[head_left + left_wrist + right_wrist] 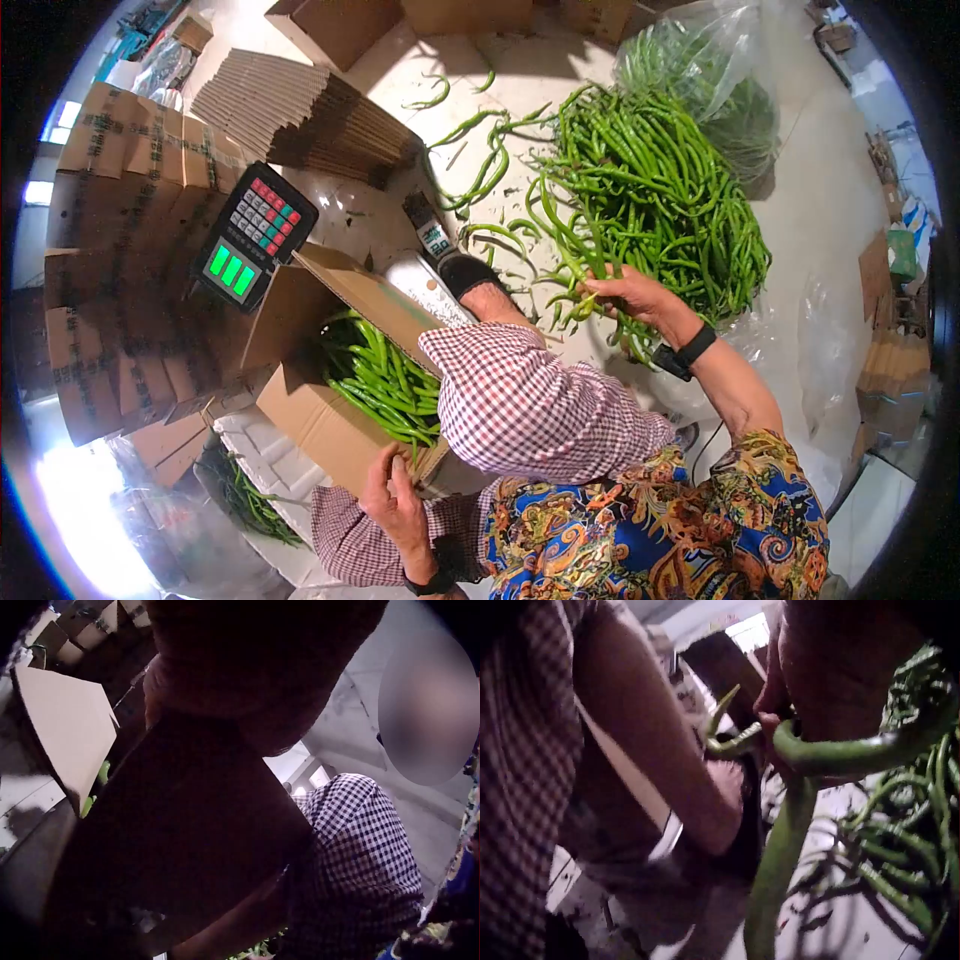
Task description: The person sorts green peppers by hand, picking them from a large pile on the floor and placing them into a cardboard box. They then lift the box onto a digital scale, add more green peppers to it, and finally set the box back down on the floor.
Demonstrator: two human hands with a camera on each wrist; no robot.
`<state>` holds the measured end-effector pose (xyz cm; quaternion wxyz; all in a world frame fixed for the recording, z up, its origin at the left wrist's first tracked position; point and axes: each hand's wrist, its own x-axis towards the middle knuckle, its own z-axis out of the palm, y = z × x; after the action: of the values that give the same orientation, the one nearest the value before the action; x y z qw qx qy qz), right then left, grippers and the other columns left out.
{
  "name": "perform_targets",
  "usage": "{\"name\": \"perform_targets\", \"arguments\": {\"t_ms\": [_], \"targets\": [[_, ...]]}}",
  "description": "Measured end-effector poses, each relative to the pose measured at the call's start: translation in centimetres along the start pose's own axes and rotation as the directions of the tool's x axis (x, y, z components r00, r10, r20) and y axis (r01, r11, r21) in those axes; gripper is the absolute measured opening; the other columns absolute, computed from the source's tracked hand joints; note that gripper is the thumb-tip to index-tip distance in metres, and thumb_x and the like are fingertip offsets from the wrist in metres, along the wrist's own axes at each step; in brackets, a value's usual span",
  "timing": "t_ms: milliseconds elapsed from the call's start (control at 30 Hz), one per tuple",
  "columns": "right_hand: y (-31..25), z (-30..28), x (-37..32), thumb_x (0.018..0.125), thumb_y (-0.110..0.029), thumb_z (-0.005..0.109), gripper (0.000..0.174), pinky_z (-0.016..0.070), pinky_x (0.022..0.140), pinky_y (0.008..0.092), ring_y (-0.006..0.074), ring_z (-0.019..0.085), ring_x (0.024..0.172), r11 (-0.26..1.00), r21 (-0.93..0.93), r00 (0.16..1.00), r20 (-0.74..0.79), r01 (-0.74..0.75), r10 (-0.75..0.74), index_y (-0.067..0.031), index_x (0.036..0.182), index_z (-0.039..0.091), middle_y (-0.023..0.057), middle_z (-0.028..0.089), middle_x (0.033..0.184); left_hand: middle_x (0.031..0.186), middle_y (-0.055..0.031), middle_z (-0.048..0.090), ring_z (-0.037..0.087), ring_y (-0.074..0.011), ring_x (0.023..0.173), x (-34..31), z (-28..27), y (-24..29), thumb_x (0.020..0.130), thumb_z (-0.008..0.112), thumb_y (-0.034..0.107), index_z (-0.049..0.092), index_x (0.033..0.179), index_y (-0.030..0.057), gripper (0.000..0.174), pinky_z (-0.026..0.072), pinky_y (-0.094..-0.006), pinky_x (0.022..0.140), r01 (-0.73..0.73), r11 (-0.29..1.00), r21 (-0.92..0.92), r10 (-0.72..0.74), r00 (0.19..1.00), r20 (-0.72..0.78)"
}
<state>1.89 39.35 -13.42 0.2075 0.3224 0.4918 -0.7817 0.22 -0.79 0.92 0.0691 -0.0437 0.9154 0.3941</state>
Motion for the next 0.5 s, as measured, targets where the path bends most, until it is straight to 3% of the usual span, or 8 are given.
{"name": "perform_targets", "arguments": {"t_ms": [100,233,300,333,367,433,500], "targets": [[-4.4,0.6,-3.8,0.084,-0.024,0.071,0.028,0.0364,0.051,0.0200,0.0040,0.049,0.061,0.992,-0.042,0.993,0.002,0.122,-0.122,-0.0075,0.104,0.060,-0.0014,0.066,0.090,0.087,-0.0134,0.068,0.066,-0.0193,0.080,-0.2,-0.8,2.8,0.088,0.054,0.001,0.065,0.103,-0.0041,0.019,0.0505,-0.0296,0.073,-0.153,0.988,0.020,0.154,0.988,-0.025],[-7.2,1.4,-8.0,0.084,-0.025,0.071,0.030,0.0363,0.053,0.0202,0.0045,0.048,0.063,0.971,-0.085,0.975,0.039,0.222,-0.219,-0.0066,0.104,0.060,-0.0011,0.065,0.090,0.086,-0.0115,0.068,0.065,-0.0176,0.081,-1.1,-2.0,5.4,0.088,0.057,0.002,0.065,0.103,-0.0026,0.018,0.0500,-0.0286,0.073,-0.183,0.964,-0.194,0.195,0.980,0.042],[-8.5,1.5,-9.0,0.085,-0.019,0.068,0.027,0.0376,0.052,0.0214,0.0053,0.052,0.063,0.966,-0.118,0.973,0.050,0.230,-0.226,-0.0063,0.106,0.058,0.0017,0.066,0.092,0.086,-0.0106,0.068,0.064,-0.0168,0.082,-1.3,-2.2,5.6,0.088,0.057,0.002,0.065,0.103,-0.0023,0.018,0.0499,-0.0279,0.073,-0.229,0.929,-0.292,0.251,0.967,0.039],[-8.7,1.9,-9.4,0.085,-0.020,0.067,0.027,0.0366,0.051,0.0202,0.0045,0.052,0.063,0.948,-0.092,0.953,0.041,0.304,-0.301,-0.0049,0.106,0.061,0.0010,0.066,0.090,0.088,-0.0101,0.068,0.065,-0.0160,0.083,-1.7,-2.7,5.9,0.090,0.057,0.004,0.065,0.104,-0.0028,0.017,0.0508,-0.0272,0.076,-0.193,0.924,-0.331,0.226,0.972,0.063],[-9.1,2.1,-9.6,0.085,-0.020,0.067,0.027,0.0366,0.051,0.0202,0.0045,0.052,0.063,0.945,-0.091,0.949,0.046,0.314,-0.311,-0.0049,0.106,0.061,0.0010,0.066,0.090,0.088,-0.0101,0.068,0.065,-0.0160,0.083,-1.9,-2.9,6.0,0.090,0.057,0.004,0.065,0.104,-0.0028,0.017,0.0508,-0.0272,0.076,-0.203,0.922,-0.329,0.233,0.971,0.055],[-11.1,3.6,-10.8,0.084,-0.019,0.068,0.027,0.0358,0.049,0.0187,0.0042,0.052,0.061,0.937,-0.118,0.943,0.093,0.329,-0.320,-0.0043,0.106,0.061,0.0012,0.065,0.088,0.089,-0.0097,0.068,0.066,-0.0149,0.084,-2.2,-3.3,6.3,0.091,0.057,0.005,0.064,0.105,-0.0039,0.018,0.0517,-0.0263,0.079,-0.041,0.883,-0.468,0.111,0.986,0.123],[-12.6,5.2,-12.3,0.082,-0.014,0.068,0.028,0.0345,0.048,0.0173,0.0040,0.051,0.058,0.938,-0.129,0.943,0.129,0.322,-0.306,-0.0018,0.107,0.060,0.0024,0.065,0.087,0.090,-0.0096,0.068,0.066,-0.0147,0.085,-1.9,-3.7,6.9,0.092,0.056,0.005,0.064,0.106,-0.0044,0.018,0.0520,-0.0260,0.079,-0.023,0.877,-0.479,0.103,0.985,0.142]]}}
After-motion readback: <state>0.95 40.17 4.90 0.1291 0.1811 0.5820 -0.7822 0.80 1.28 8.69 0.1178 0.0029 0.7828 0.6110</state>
